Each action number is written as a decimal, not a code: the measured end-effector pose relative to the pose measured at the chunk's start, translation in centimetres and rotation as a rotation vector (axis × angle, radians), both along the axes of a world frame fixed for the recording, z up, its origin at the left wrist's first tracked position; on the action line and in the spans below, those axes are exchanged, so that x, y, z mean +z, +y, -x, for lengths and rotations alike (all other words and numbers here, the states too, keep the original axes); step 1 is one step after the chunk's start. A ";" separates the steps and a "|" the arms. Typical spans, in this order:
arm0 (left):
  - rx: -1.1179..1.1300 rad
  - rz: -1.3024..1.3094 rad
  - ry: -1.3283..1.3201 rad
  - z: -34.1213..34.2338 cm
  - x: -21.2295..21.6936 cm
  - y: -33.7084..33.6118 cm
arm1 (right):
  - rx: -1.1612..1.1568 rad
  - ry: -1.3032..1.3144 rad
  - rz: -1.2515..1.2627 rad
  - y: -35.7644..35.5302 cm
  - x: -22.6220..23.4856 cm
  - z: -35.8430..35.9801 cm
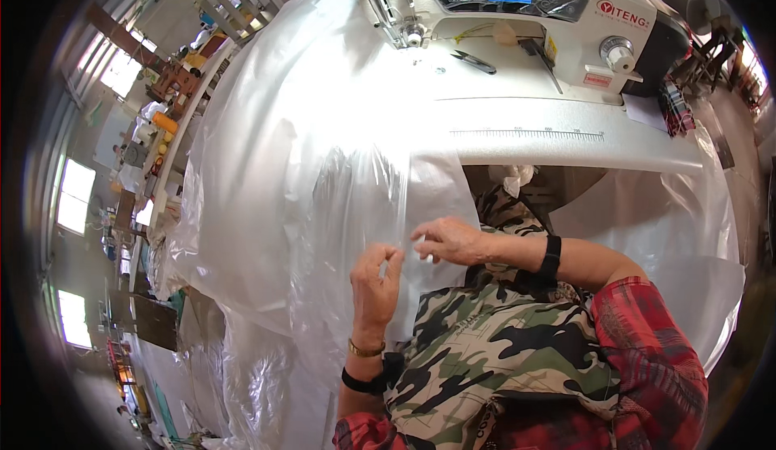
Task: The recorder is using an industrial sewing machine to join or hem a large white plastic sheet.
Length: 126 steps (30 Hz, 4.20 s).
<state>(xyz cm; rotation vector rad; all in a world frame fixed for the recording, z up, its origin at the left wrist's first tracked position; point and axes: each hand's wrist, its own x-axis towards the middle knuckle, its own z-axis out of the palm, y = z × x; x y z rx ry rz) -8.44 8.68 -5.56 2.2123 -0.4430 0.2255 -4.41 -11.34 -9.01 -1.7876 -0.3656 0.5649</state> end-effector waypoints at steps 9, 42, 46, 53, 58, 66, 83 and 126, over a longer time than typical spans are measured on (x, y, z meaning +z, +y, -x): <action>-0.029 0.554 0.441 1.8 0.0 -1.4 | -0.782 -0.302 0.066 -4.5 -4.4 0.0; 0.017 0.253 0.462 0.2 1.3 -0.4 | 0.228 -1.141 -0.075 -0.2 1.4 4.1; 0.138 0.082 0.204 0.1 6.1 1.4 | -0.435 -0.354 -0.207 -0.4 -0.9 -1.1; -0.244 -0.386 -0.235 -0.8 15.4 -2.4 | 0.104 -0.671 -0.316 11.6 0.9 -6.2; -0.287 -0.531 -0.183 0.3 9.9 -1.6 | 0.323 -0.673 -0.113 9.0 0.6 -2.8; -0.134 -0.491 -0.163 2.1 3.6 -2.2 | 0.509 -0.650 0.830 -2.7 8.1 -5.9; -0.034 -0.269 -0.124 4.1 3.1 -2.0 | 0.028 -1.175 0.544 -4.8 7.1 -18.5; -0.035 -0.458 -0.292 -21.7 4.8 -9.1 | -0.244 -0.828 0.689 -4.0 5.2 -18.3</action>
